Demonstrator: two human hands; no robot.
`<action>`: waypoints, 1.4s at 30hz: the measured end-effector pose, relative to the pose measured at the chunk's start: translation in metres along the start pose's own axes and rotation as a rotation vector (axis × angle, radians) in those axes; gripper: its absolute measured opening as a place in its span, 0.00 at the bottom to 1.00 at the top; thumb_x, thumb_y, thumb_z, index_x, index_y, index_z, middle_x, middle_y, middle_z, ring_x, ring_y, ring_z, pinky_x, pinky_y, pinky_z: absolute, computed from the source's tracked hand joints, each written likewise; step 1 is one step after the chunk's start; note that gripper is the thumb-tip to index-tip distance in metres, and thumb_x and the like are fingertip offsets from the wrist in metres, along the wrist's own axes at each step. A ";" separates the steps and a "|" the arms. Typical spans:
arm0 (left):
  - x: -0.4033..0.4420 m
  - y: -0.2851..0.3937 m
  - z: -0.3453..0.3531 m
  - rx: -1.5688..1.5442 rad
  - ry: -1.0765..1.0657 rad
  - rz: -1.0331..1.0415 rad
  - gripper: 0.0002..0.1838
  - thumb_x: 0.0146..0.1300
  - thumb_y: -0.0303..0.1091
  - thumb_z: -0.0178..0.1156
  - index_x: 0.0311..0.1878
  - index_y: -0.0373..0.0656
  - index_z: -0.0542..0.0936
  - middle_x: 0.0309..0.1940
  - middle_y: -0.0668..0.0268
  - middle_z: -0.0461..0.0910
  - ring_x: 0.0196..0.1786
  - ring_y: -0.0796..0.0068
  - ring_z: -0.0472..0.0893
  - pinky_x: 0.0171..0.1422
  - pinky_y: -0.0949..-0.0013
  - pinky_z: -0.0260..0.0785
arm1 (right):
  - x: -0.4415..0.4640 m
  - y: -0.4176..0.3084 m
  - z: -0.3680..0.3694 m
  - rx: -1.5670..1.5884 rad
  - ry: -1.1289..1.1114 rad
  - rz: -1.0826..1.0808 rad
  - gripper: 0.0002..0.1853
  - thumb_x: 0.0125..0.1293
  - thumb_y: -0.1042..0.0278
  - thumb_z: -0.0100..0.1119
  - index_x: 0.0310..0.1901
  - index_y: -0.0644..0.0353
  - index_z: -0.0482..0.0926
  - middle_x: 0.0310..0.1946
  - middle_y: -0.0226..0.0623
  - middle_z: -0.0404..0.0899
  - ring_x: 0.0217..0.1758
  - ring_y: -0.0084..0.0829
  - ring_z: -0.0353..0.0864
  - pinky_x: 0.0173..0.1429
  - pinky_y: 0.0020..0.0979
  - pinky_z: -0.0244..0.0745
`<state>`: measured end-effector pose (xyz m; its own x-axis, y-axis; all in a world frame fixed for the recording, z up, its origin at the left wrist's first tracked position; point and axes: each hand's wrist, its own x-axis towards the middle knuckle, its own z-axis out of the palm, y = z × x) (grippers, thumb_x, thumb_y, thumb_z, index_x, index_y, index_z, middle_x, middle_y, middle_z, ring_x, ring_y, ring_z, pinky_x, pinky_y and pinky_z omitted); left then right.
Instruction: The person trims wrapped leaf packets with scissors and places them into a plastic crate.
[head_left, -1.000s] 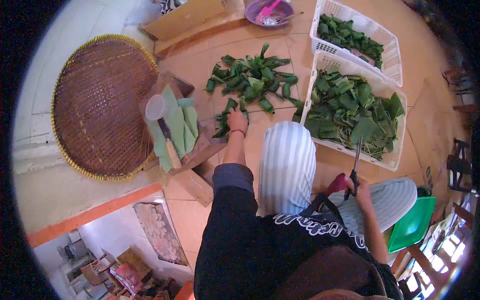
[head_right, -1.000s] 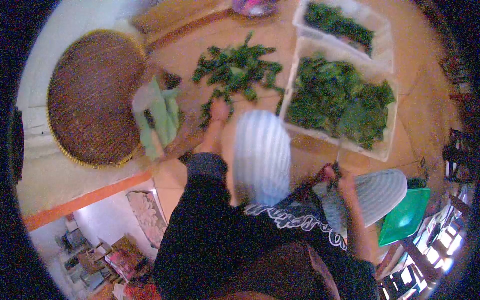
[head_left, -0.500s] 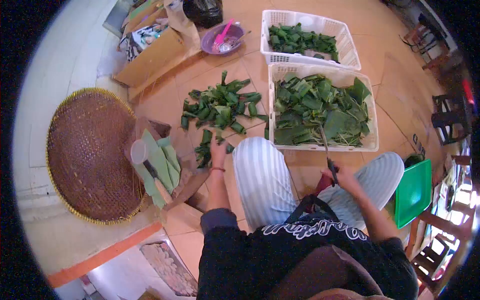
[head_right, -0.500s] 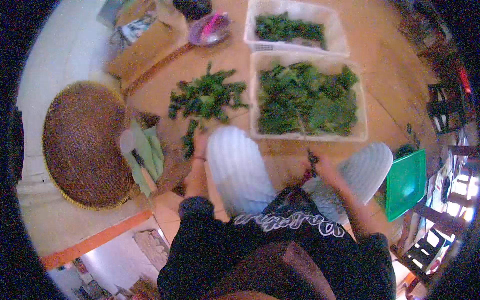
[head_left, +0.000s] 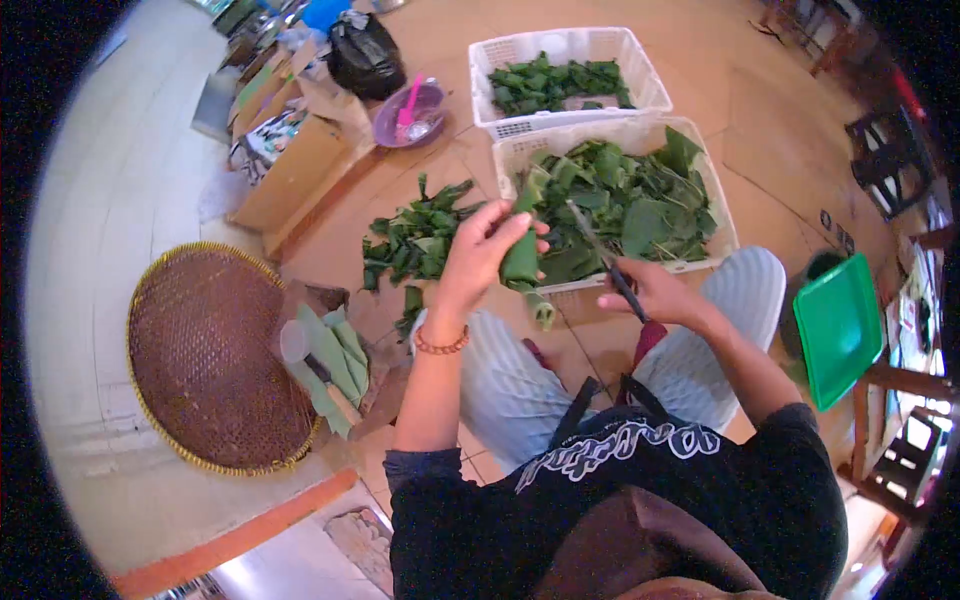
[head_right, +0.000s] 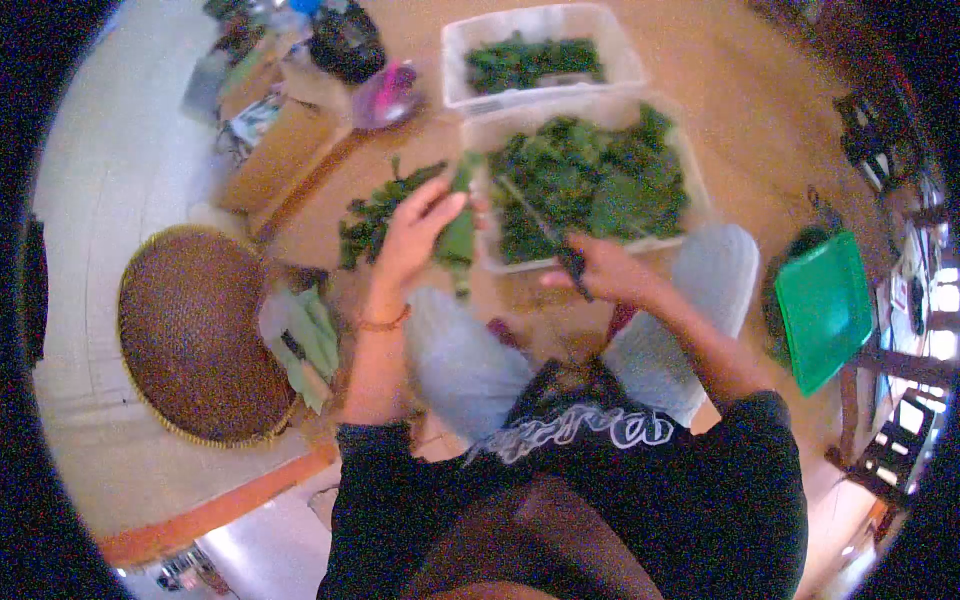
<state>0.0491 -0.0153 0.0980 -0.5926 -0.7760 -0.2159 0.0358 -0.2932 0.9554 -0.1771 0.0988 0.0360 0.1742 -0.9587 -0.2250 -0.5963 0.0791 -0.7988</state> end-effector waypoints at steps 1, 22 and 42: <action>0.004 -0.009 0.008 0.096 -0.026 0.016 0.12 0.63 0.32 0.52 0.45 0.34 0.71 0.35 0.60 0.78 0.35 0.73 0.79 0.34 0.71 0.75 | -0.004 0.001 -0.002 -0.028 -0.010 -0.034 0.29 0.50 0.39 0.61 0.29 0.63 0.70 0.21 0.38 0.70 0.26 0.31 0.68 0.30 0.33 0.63; 0.025 -0.095 0.033 0.096 -0.214 -0.354 0.08 0.59 0.30 0.54 0.40 0.36 0.73 0.31 0.66 0.77 0.33 0.77 0.77 0.37 0.73 0.72 | -0.054 0.043 0.047 0.139 0.282 0.087 0.22 0.51 0.51 0.65 0.22 0.65 0.74 0.11 0.36 0.67 0.16 0.26 0.66 0.23 0.33 0.60; 0.014 -0.079 0.062 0.740 0.238 0.728 0.18 0.50 0.23 0.60 0.45 0.37 0.68 0.45 0.55 0.70 0.50 0.58 0.71 0.57 0.64 0.62 | -0.029 0.036 0.040 0.364 -0.196 0.333 0.35 0.56 0.37 0.52 0.55 0.62 0.69 0.47 0.43 0.76 0.48 0.38 0.74 0.54 0.36 0.66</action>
<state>-0.0116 0.0316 0.0315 -0.4504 -0.7402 0.4993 -0.2272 0.6359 0.7376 -0.1721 0.1406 -0.0085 0.1854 -0.7991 -0.5719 -0.3396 0.4940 -0.8004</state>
